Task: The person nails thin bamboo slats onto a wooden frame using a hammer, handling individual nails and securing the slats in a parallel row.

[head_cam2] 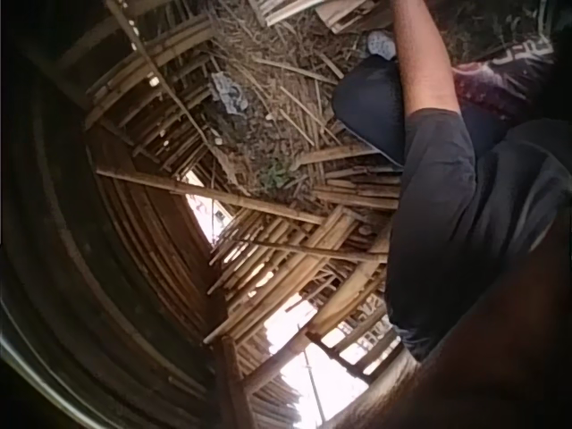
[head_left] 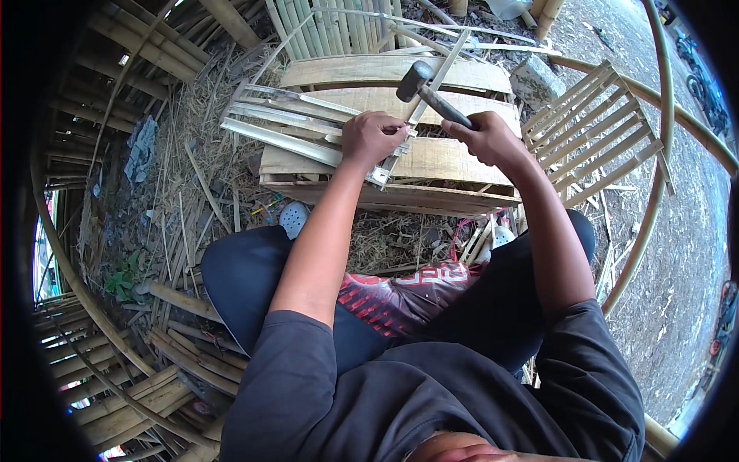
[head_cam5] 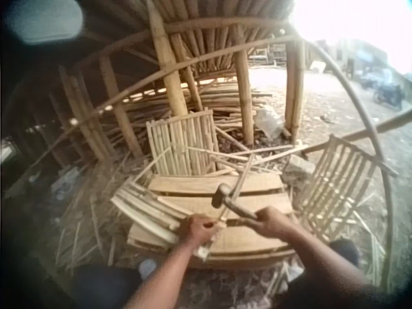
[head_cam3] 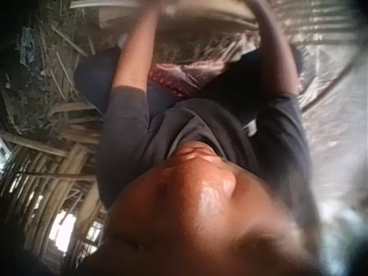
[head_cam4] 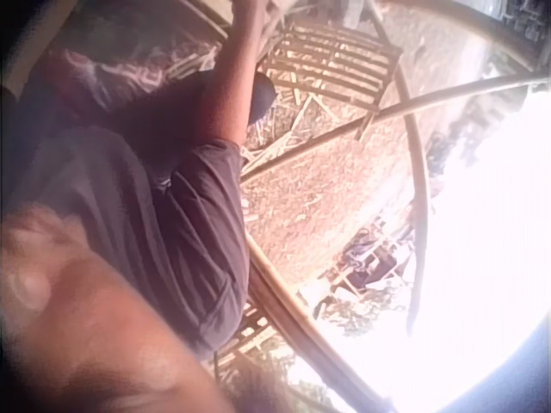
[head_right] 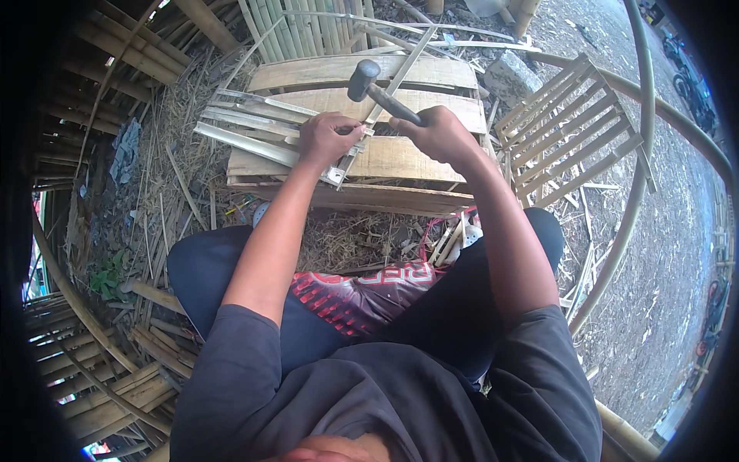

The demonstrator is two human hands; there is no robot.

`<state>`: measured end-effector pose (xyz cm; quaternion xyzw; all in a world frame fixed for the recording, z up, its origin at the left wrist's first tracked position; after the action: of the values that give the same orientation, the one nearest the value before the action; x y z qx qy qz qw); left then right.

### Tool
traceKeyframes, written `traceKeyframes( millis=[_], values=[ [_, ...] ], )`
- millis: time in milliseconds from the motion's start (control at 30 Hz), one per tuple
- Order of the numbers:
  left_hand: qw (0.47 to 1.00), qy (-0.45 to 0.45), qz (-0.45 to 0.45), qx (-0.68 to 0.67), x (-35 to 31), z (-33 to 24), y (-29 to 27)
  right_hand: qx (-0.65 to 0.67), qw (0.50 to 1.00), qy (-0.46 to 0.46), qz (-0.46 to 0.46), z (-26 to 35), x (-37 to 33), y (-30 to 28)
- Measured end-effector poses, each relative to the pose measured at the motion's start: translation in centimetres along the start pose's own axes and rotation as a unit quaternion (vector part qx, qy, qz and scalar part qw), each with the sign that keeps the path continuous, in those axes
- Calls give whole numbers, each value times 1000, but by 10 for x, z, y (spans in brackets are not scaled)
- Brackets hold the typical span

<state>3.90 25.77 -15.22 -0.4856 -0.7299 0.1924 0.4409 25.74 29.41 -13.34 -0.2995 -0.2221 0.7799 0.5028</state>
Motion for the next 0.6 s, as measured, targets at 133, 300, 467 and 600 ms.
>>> traceKeyframes(
  millis=[133, 300, 467, 600],
  values=[
    [1000, -13, -11, -2, 0, 4, 2, -80, 996, 19, -21, 3, -14, -3],
    [1000, -10, -12, -19, 1, 6, 2, -95, 995, -6, -16, 25, -23, -9],
    [999, -36, 16, 18, 1, 7, 5, -157, 987, -3, -24, 16, -19, 5],
    [999, -35, 3, 5, 1, 5, 0, -138, 990, -14, -4, 31, -22, -2]
  ],
)
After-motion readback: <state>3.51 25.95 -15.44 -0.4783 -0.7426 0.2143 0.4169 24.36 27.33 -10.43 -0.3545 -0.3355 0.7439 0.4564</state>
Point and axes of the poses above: each hand's wrist, its own x-axis towards the middle knuckle, its own y-axis out of the palm, z = x × y, the point moved 9 cm from there along x, towards the middle knuckle, and after that the axes turned 6 degrees about -z, right-handed, at the moved point
